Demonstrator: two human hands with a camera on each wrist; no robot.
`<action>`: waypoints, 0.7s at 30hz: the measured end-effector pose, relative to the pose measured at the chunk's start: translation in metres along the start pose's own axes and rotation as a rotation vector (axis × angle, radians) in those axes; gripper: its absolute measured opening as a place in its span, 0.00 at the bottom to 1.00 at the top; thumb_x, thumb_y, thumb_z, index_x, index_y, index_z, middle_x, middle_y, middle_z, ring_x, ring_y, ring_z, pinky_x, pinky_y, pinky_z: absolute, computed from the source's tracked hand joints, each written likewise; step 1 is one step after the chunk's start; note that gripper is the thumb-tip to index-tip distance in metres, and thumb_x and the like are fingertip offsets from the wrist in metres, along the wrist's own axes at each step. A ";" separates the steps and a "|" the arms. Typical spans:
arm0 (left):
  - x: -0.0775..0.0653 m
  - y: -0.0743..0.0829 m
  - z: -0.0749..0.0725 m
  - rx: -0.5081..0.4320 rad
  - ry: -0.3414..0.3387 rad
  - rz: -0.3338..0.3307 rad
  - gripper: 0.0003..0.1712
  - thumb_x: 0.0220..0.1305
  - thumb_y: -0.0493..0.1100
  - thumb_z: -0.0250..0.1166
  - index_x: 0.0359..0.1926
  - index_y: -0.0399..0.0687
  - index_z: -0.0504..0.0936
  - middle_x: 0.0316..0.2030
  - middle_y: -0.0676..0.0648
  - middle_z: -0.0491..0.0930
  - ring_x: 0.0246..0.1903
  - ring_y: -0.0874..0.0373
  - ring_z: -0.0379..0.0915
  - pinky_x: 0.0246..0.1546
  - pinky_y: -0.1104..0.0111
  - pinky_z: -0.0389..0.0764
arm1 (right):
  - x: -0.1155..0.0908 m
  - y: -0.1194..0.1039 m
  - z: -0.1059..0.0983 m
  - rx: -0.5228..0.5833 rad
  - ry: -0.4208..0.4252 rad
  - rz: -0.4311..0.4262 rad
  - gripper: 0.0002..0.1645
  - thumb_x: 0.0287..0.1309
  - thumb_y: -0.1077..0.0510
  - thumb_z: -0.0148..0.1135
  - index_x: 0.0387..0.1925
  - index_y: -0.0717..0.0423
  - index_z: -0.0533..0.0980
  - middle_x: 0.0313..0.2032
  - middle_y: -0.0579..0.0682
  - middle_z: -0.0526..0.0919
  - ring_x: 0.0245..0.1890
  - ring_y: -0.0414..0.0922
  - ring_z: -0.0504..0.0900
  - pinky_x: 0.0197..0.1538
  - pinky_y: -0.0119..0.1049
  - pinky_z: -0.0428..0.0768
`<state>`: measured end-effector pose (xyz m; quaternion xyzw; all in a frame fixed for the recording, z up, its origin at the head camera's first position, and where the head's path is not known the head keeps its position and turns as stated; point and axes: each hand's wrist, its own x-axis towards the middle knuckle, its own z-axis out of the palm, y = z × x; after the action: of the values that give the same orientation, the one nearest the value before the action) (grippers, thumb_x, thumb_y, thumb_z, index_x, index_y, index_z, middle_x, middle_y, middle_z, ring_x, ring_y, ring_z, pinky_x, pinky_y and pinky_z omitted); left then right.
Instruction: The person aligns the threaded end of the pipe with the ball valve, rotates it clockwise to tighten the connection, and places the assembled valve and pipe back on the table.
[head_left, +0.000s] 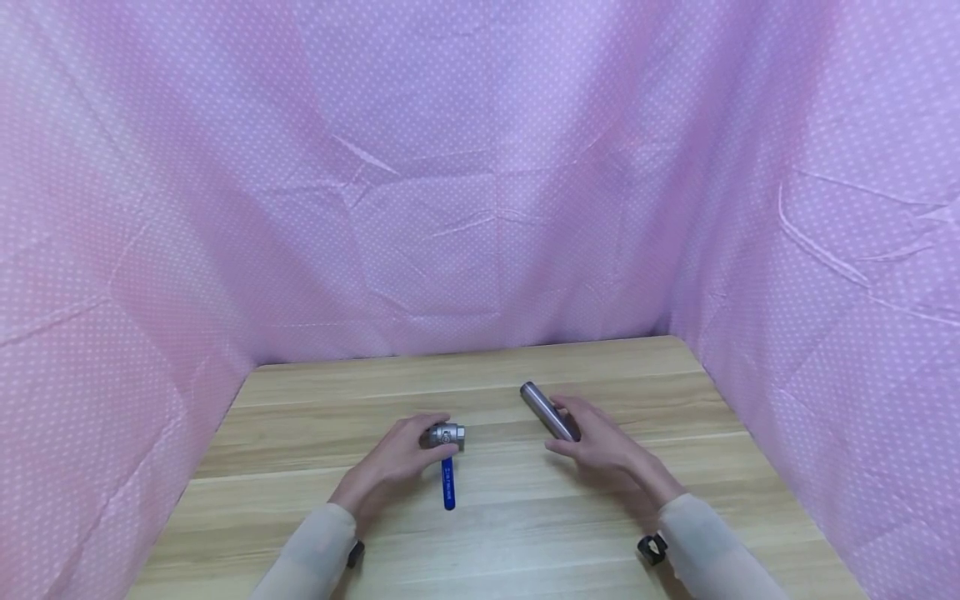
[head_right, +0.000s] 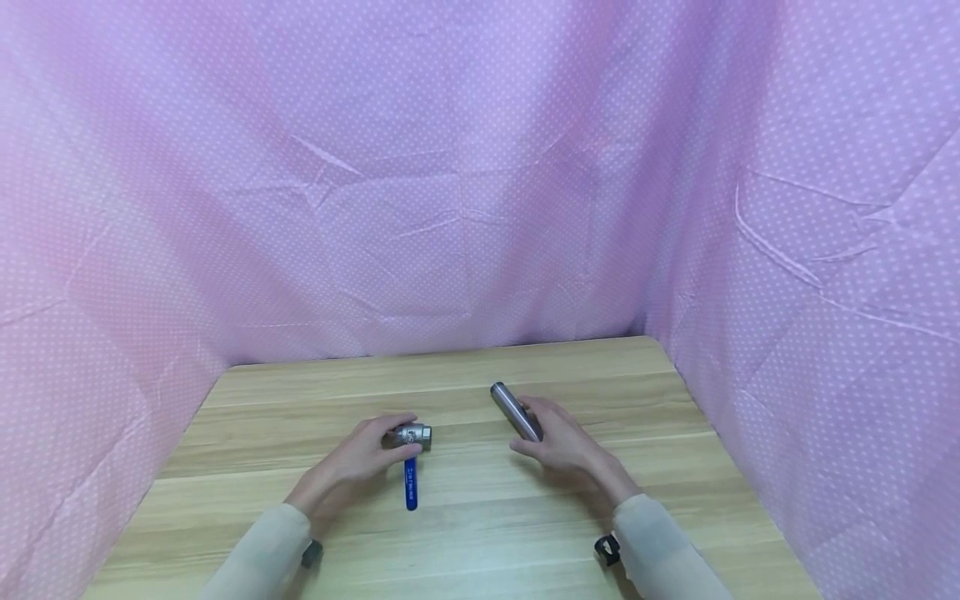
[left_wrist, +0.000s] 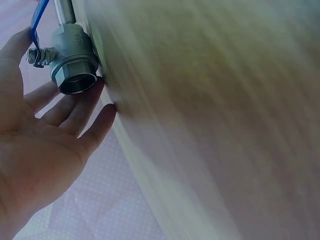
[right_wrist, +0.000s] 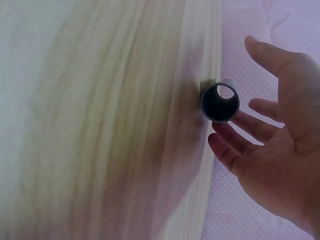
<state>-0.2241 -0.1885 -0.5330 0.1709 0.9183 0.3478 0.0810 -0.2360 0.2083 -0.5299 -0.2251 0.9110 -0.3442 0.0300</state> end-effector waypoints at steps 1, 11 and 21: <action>0.001 0.001 0.000 -0.004 -0.002 -0.002 0.43 0.76 0.65 0.73 0.79 0.44 0.79 0.63 0.42 0.88 0.54 0.57 0.84 0.60 0.56 0.90 | 0.000 0.001 0.000 0.004 -0.002 0.009 0.51 0.69 0.42 0.80 0.82 0.60 0.69 0.65 0.59 0.87 0.58 0.49 0.88 0.62 0.45 0.90; 0.007 0.003 0.000 -0.089 -0.012 -0.005 0.38 0.74 0.60 0.77 0.73 0.40 0.84 0.53 0.44 0.90 0.42 0.59 0.82 0.40 0.72 0.85 | 0.002 0.008 0.005 -0.014 -0.016 0.042 0.47 0.67 0.46 0.82 0.79 0.58 0.73 0.58 0.52 0.87 0.51 0.42 0.83 0.54 0.34 0.84; 0.010 0.003 0.001 -0.163 -0.005 -0.038 0.33 0.70 0.60 0.80 0.66 0.46 0.88 0.43 0.48 0.91 0.33 0.58 0.82 0.27 0.70 0.86 | 0.004 0.010 0.007 -0.054 -0.029 0.061 0.41 0.65 0.48 0.83 0.73 0.60 0.78 0.50 0.49 0.86 0.44 0.40 0.80 0.48 0.35 0.84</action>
<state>-0.2322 -0.1823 -0.5318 0.1471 0.8898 0.4193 0.1034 -0.2424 0.2088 -0.5410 -0.2030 0.9259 -0.3150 0.0475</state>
